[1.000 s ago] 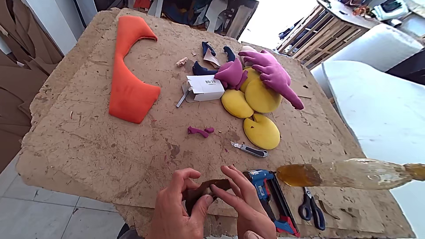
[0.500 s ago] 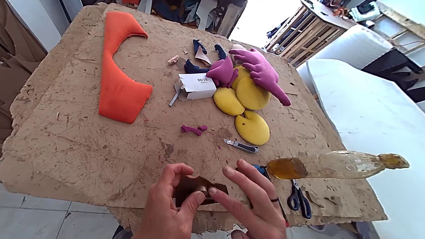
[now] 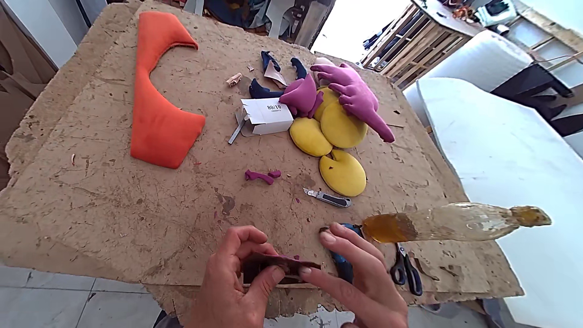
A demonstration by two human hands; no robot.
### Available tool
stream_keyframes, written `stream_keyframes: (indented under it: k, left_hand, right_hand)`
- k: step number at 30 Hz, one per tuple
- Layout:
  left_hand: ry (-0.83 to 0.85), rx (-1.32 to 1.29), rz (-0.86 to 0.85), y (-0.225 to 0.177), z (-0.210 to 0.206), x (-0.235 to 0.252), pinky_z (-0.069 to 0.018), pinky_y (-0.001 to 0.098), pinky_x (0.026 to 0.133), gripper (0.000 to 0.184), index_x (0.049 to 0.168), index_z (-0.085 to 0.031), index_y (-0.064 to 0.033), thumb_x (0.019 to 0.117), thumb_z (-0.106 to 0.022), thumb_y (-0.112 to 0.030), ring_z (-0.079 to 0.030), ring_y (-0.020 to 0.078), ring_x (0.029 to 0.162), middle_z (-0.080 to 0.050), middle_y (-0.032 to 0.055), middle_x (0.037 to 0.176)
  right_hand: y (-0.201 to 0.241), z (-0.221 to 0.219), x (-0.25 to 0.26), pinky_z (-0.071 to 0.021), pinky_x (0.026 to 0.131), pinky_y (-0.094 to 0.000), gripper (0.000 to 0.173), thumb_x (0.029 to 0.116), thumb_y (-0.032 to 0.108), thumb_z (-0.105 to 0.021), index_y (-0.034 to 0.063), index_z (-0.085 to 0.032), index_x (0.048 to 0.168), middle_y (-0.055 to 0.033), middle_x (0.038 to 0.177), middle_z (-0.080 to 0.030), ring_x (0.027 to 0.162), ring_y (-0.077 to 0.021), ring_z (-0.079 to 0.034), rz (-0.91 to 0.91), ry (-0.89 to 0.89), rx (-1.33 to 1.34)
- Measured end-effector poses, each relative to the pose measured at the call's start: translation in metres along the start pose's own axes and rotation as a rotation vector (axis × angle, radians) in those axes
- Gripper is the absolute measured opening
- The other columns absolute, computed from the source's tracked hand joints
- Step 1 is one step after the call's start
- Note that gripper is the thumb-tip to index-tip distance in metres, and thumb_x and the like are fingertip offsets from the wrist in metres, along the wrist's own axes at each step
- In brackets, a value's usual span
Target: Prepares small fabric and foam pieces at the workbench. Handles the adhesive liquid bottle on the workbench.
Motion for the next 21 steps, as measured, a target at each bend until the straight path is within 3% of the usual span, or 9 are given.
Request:
stream_keyframes:
  k: [2,7,14,17,21]
  left_hand:
    - [-0.035,-0.035,0.031,0.005,0.002,0.002,-0.0648,0.0364,0.081,0.032,0.121,-0.053,-0.0044,0.0942,-0.071,-0.008,-0.075,0.0204,0.091,-0.074,0.0096,0.102]
    - [-0.077,0.077,-0.040,-0.004,-0.001,0.003,-0.0657,0.0347,0.081,0.043,0.130,-0.049,-0.0073,0.0950,-0.073,-0.014,-0.075,0.0187,0.091,-0.075,0.0051,0.102]
    - [-0.075,-0.085,-0.015,-0.006,-0.005,0.002,-0.0632,0.0384,0.089,0.051,0.133,-0.050,0.0001,0.0897,-0.076,-0.007,-0.073,0.0210,0.099,-0.072,0.0106,0.108]
    - [-0.157,-0.175,-0.031,-0.003,-0.002,0.004,-0.0622,0.0365,0.089,0.047,0.132,-0.052,-0.0043,0.0918,-0.075,-0.011,-0.073,0.0199,0.098,-0.073,0.0107,0.106]
    - [-0.245,0.128,-0.217,-0.012,0.001,0.002,-0.0636,0.0325,0.084,0.051,0.134,-0.048,-0.0136,0.0900,-0.072,-0.012,-0.073,0.0147,0.095,-0.074,0.0016,0.104]
  right_hand:
    - [0.001,0.009,-0.004,-0.0379,0.119,-0.0473,0.058,0.1035,0.061,-0.025,0.0303,-0.073,0.116,0.0015,0.154,-0.048,0.150,-0.0288,-0.033,-0.036,-0.052,0.036]
    - [0.013,-0.005,0.004,-0.0368,0.121,-0.0487,0.065,0.1029,0.063,-0.021,0.0277,-0.068,0.132,-0.0012,0.158,-0.043,0.151,-0.0290,-0.032,-0.226,-0.123,0.228]
    - [0.012,-0.029,0.003,-0.0354,0.121,-0.0462,0.072,0.1054,0.060,-0.019,0.0144,-0.069,0.132,-0.0115,0.157,-0.045,0.150,-0.0289,-0.035,-0.366,-0.174,0.363]
    - [0.014,-0.034,0.005,-0.0357,0.121,-0.0465,0.072,0.1056,0.061,-0.021,0.0139,-0.068,0.133,-0.0132,0.159,-0.042,0.151,-0.0293,-0.035,-0.401,-0.194,0.464]
    - [0.019,-0.038,0.010,-0.0341,0.123,-0.0479,0.074,0.1050,0.062,-0.022,0.0103,-0.065,0.137,-0.0172,0.162,-0.036,0.153,-0.0318,-0.030,-0.424,-0.193,0.541]
Point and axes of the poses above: each hand's wrist, its own x-axis towards the middle knuckle, its own z-axis out of the back of the hand, y = z × x, the point moved 8 cm from there along x, towards the middle knuckle
